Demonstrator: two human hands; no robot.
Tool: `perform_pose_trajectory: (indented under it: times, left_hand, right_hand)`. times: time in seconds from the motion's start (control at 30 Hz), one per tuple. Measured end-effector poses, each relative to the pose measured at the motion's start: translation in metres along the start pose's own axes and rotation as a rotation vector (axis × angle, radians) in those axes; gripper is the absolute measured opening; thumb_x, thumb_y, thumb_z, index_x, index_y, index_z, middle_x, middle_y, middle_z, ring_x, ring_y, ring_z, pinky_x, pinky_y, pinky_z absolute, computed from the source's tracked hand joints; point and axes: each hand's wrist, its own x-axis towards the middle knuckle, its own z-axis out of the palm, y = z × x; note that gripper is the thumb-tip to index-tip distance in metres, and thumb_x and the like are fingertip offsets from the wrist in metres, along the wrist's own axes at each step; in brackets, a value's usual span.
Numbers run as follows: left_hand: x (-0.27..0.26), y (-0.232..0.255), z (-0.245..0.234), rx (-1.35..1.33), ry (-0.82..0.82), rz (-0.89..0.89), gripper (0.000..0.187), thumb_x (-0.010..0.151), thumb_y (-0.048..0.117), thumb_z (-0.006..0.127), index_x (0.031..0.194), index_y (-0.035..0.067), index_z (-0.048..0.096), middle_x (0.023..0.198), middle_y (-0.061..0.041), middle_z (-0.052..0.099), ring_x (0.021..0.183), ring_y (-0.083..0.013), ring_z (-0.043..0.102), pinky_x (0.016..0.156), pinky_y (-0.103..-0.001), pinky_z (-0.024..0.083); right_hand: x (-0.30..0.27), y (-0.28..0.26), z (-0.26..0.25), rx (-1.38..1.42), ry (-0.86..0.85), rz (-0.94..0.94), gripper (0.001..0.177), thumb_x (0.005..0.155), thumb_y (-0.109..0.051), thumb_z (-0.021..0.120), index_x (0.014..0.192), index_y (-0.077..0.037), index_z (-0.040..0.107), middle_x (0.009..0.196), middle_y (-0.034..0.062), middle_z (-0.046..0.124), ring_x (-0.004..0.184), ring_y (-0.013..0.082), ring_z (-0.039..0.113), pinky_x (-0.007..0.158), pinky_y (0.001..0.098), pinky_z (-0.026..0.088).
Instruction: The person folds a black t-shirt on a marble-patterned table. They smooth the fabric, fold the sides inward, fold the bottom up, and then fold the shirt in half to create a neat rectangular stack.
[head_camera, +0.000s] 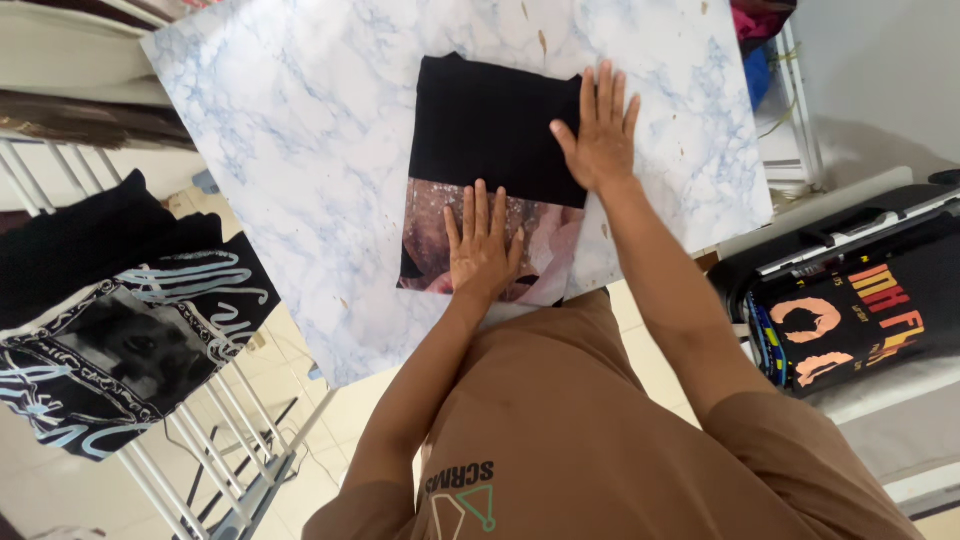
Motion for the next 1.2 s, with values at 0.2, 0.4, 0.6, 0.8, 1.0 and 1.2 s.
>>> perform_pose_trajectory:
  times: [0.2, 0.4, 0.6, 0.8, 1.0, 1.2]
  left_hand:
    - [0.003, -0.001, 0.001, -0.032, -0.013, -0.009, 0.071, 0.102, 0.045, 0.047, 0.162, 0.009, 0.032, 0.169, -0.02, 0.019, 0.158, -0.0342, 0.014, 0.125, -0.062, 0.007]
    - [0.007, 0.0, -0.001, -0.058, 0.001, -0.021, 0.07, 0.103, 0.046, 0.047, 0.162, 0.011, 0.033, 0.17, -0.019, 0.02, 0.159, -0.0337, 0.015, 0.126, -0.063, 0.009]
    - [0.052, -0.018, -0.02, 0.089, 0.042, -0.107, 0.075, 0.105, 0.054, 0.04, 0.16, 0.006, 0.025, 0.168, -0.022, 0.021, 0.155, -0.0352, 0.016, 0.122, -0.065, 0.01]
    - [0.14, -0.059, -0.04, -0.1, 0.33, -0.264, 0.078, 0.103, 0.049, 0.059, 0.156, -0.002, 0.031, 0.155, -0.025, 0.039, 0.142, -0.0404, 0.038, 0.113, -0.056, 0.035]
    - [0.206, -0.107, -0.037, -0.401, 0.232, -0.467, 0.05, 0.091, 0.049, 0.079, 0.095, 0.001, 0.065, 0.088, -0.013, 0.07, 0.085, -0.0336, 0.066, 0.077, -0.046, 0.052]
    - [0.207, -0.117, -0.058, -0.668, 0.197, -0.25, 0.039, 0.088, 0.033, 0.086, 0.086, 0.0, 0.064, 0.07, -0.007, 0.064, 0.064, -0.0203, 0.058, 0.061, -0.034, 0.048]
  right_hand:
    - [0.03, -0.003, -0.03, -0.008, -0.159, 0.034, 0.078, 0.109, -0.058, 0.037, 0.17, -0.021, 0.007, 0.172, 0.0187, -0.014, 0.159, 0.036, -0.016, 0.128, 0.0572, -0.01]
    - [0.026, -0.002, -0.021, 0.009, 0.05, -0.044, 0.067, 0.113, -0.052, 0.043, 0.169, -0.02, 0.029, 0.174, 0.0191, 0.001, 0.161, 0.0383, -0.005, 0.129, 0.0591, -0.006]
    - [0.025, 0.013, -0.004, 0.065, 0.238, -0.126, 0.059, 0.116, -0.038, 0.053, 0.165, -0.007, 0.04, 0.174, 0.0192, 0.016, 0.161, 0.0376, 0.006, 0.131, 0.057, -0.001]
    - [0.026, 0.026, 0.009, 0.155, 0.45, -0.277, 0.049, 0.114, -0.023, 0.063, 0.155, 0.0, 0.049, 0.16, 0.0218, 0.04, 0.154, 0.0413, 0.03, 0.129, 0.0564, 0.014]
    - [0.031, 0.028, -0.014, 0.144, 0.284, -0.235, 0.032, 0.098, -0.016, 0.076, 0.127, -0.005, 0.068, 0.116, 0.0132, 0.062, 0.114, 0.0353, 0.053, 0.1, 0.0525, 0.04]
    - [0.057, 0.035, -0.037, 0.338, -0.087, -0.01, 0.032, 0.088, -0.018, 0.083, 0.111, -0.003, 0.067, 0.111, 0.015, 0.068, 0.105, 0.0319, 0.063, 0.092, 0.0423, 0.052]
